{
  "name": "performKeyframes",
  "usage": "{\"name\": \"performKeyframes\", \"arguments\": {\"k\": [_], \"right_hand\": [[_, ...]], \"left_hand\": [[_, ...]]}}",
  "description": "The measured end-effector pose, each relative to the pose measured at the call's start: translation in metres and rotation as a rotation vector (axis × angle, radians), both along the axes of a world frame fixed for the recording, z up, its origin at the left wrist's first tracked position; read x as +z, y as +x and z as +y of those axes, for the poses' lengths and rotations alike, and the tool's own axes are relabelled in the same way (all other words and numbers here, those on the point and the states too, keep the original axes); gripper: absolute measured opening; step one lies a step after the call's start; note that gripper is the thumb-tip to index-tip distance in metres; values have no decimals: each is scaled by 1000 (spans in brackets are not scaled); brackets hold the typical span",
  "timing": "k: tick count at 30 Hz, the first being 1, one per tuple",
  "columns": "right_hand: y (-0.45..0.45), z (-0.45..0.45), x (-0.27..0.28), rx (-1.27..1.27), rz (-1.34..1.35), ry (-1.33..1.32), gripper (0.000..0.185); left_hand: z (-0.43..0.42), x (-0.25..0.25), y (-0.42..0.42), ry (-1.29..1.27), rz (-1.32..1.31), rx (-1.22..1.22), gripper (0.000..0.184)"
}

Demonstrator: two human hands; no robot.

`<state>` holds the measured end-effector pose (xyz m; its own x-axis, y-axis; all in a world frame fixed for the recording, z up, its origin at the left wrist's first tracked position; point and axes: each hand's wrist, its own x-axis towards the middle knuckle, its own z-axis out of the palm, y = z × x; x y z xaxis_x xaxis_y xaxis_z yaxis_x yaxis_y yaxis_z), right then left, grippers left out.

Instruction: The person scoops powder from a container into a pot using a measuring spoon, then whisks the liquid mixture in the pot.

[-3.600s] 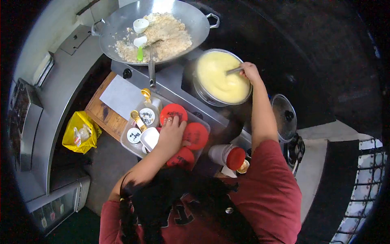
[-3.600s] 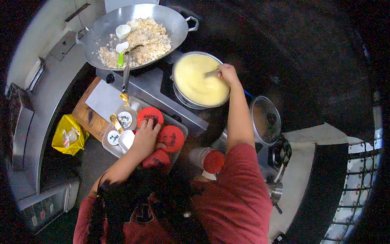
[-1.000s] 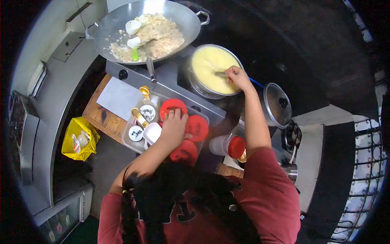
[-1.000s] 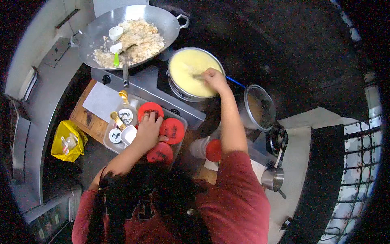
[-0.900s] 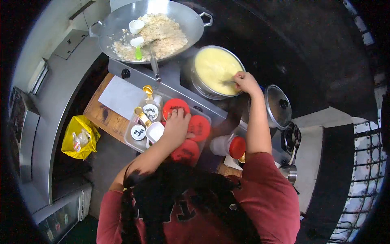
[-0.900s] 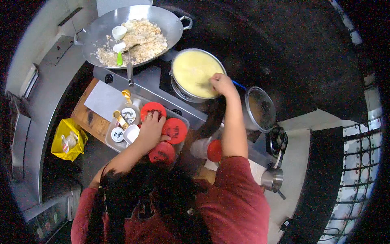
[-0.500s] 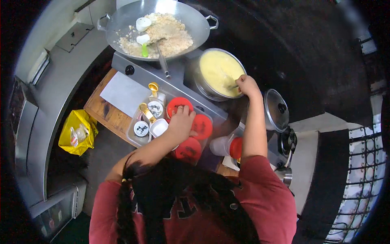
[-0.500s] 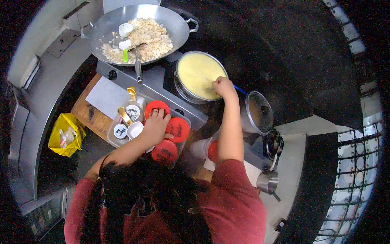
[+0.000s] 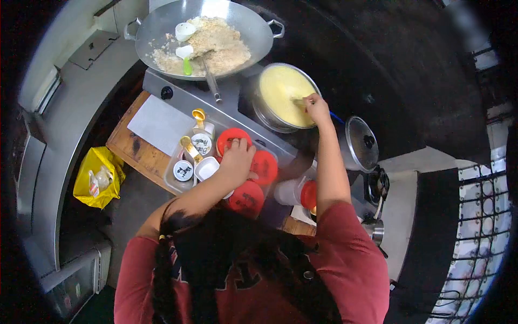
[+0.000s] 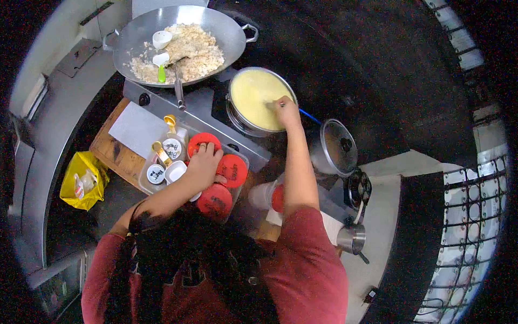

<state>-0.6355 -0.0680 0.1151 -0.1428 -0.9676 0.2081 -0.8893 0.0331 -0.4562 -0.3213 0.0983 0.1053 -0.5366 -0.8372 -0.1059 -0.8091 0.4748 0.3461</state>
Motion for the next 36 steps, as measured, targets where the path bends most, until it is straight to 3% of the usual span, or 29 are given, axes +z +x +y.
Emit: {"name": "performKeyframes", "arguments": {"k": [1, 4, 5, 7, 8, 9, 11, 12, 17, 19, 20, 21, 23, 25, 28, 30, 31, 33, 36], "right_hand": [[5, 7, 13, -2, 1, -1, 23], [27, 36, 61, 143, -119, 370, 20], [25, 31, 62, 151, -118, 368, 20], [8, 23, 49, -31, 259, 289, 21], [2, 18, 32, -85, 343, 63, 23], [0, 17, 25, -91, 346, 61, 23], [2, 9, 14, 42, -130, 105, 23], [-14, -2, -4, 99, -247, 202, 24], [2, 30, 48, -84, 17, 375, 25], [-1, 18, 23, -221, 207, -3, 25], [-15, 2, -5, -211, 139, -32, 26], [-15, 3, -1, -209, 141, -32, 26], [-6, 7, 20, 79, -234, 285, 25], [-4, 16, 42, 46, -119, 363, 23], [-12, 4, 38, -103, 51, 335, 24], [-10, -11, 17, -163, 132, 10, 30], [-8, -15, 11, -110, -122, 124, 29], [-7, -17, 11, 130, -154, 210, 25], [3, 1, 58, -8, 30, 447, 22]], "left_hand": [[1, -2, 0, -1, 1, -2, 82], [2, -9, 3, -60, 36, 17, 82], [1, -9, 2, -53, 36, 21, 82], [3, -7, 2, -43, 35, 9, 82], [3, -6, 2, -33, 42, 11, 83], [2, -5, 1, -26, 52, 17, 83], [2, -4, -1, -28, 52, 18, 83], [3, -5, 1, -26, 48, 26, 83], [5, -6, 2, -64, 23, 33, 83], [4, -2, 2, -16, 41, 35, 83], [5, -1, 1, -16, 44, 33, 83], [5, 0, 2, -7, 50, 33, 83], [4, -2, 4, -1, 51, 45, 83], [4, -6, 3, -30, 34, 37, 82], [4, -1, 4, -23, 37, 38, 81], [4, -1, 2, -8, 33, 34, 81], [4, -3, 2, -3, 44, 36, 81], [3, -5, 3, 0, 53, 49, 81], [3, -8, 5, -57, 65, 39, 81]]}}
